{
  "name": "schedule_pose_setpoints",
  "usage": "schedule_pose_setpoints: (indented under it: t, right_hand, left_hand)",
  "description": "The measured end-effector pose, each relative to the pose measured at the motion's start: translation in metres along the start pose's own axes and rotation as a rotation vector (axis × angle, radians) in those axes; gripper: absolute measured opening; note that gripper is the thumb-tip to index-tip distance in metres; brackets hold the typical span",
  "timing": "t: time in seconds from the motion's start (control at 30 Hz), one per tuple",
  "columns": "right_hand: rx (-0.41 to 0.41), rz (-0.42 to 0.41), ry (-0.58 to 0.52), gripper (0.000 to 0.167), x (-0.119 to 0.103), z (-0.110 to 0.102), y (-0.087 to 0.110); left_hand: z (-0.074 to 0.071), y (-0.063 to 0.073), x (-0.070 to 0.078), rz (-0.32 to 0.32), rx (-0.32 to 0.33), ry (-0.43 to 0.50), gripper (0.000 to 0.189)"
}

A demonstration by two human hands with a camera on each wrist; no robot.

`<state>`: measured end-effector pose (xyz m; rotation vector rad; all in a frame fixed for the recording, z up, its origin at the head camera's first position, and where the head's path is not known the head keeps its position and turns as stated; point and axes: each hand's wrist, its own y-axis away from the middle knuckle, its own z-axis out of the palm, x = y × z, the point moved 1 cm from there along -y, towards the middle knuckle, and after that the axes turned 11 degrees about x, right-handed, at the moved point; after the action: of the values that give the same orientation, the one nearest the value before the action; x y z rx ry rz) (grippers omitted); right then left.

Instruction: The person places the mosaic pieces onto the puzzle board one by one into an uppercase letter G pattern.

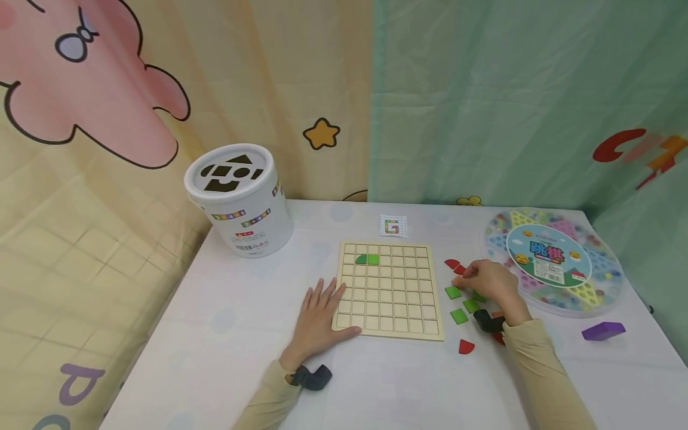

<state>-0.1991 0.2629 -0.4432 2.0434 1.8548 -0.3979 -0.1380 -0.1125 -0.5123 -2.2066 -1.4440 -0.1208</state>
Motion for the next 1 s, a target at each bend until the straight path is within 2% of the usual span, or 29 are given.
schedule_pose_setpoints:
  t: [0.7, 1.0]
  right_hand:
    - [0.063, -0.024, -0.012, 0.036, -0.0005, 0.0051, -0.0005]
    - [0.060, -0.025, -0.061, 0.036, 0.0023, 0.0063, -0.0006]
  left_hand:
    - [0.0001, 0.0007, 0.0004, -0.010, -0.004, -0.007, 0.097]
    - [-0.0005, 0.0010, 0.0008, -0.007, 0.003, -0.003, 0.097]
